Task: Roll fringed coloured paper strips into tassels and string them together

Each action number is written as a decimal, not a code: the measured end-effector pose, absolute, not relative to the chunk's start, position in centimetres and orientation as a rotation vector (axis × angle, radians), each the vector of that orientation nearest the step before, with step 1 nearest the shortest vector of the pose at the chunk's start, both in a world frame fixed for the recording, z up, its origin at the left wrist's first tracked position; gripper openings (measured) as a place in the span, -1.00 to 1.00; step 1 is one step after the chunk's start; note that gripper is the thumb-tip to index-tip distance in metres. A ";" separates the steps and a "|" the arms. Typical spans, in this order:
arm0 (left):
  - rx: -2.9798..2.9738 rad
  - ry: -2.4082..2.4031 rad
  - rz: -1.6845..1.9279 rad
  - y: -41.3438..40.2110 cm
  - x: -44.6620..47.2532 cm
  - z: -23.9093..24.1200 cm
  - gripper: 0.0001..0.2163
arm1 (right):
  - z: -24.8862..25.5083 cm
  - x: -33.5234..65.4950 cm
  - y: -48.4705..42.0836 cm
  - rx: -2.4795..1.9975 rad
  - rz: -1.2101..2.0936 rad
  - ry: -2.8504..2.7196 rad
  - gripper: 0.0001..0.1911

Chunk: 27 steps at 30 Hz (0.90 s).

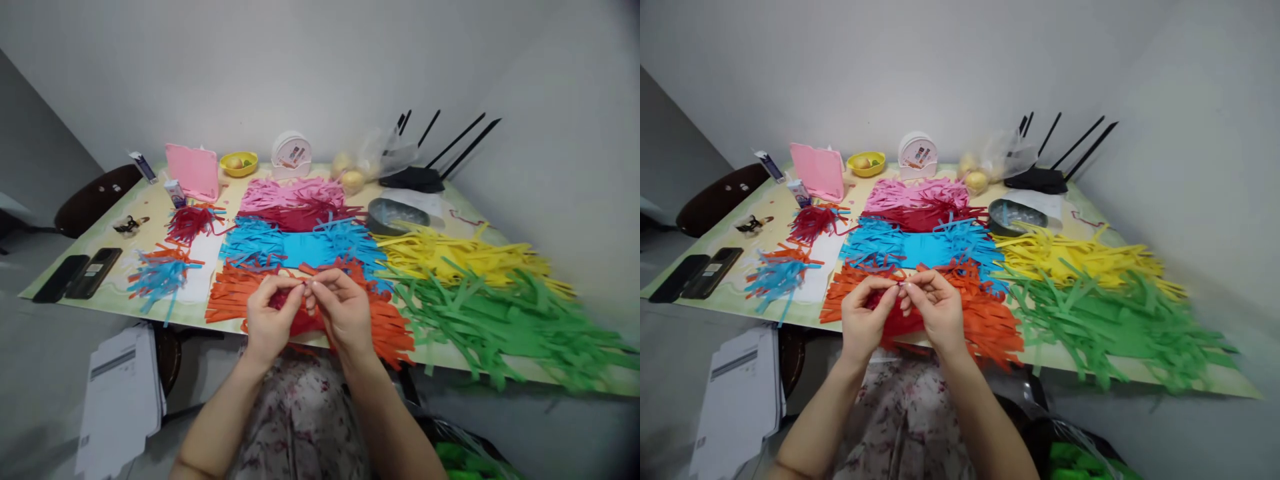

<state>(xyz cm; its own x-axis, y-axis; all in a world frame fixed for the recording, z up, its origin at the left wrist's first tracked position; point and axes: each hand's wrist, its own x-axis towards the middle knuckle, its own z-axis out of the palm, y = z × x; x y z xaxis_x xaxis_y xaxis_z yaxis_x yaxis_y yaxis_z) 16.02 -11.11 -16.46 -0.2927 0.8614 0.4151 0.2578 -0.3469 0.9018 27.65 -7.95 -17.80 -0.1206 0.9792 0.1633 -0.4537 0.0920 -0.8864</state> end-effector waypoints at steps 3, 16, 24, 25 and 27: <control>1.651 1.456 1.685 -11.6 15.2 -16.7 -0.89 | -17.8 27.4 -8.7 -0.755 1.303 -1.098 -0.91; 1.598 1.456 1.557 -13.0 13.8 -17.6 -0.90 | -18.1 26.4 -9.1 -0.752 1.426 -1.162 -0.73; 1.119 1.186 1.634 -13.0 14.8 -18.1 -0.87 | -18.3 25.1 -9.9 -0.817 1.254 -1.162 -0.69; 1.122 1.177 1.634 -13.0 14.8 -18.1 -0.86 | -18.3 25.0 -10.0 -0.835 1.236 -1.170 -0.68; 1.145 1.158 1.610 -13.2 14.8 -18.2 -0.86 | -18.4 25.0 -10.0 -0.885 1.187 -1.166 -0.66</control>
<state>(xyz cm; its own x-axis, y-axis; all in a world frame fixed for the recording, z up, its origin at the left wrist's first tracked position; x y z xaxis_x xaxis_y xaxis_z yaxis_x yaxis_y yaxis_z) 14.76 -13.20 -18.22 -0.2442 0.9483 0.2026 -0.1091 -0.2345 0.9660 25.01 -9.96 -18.37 -0.0200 0.9793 0.2014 -0.2191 0.1923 -0.9566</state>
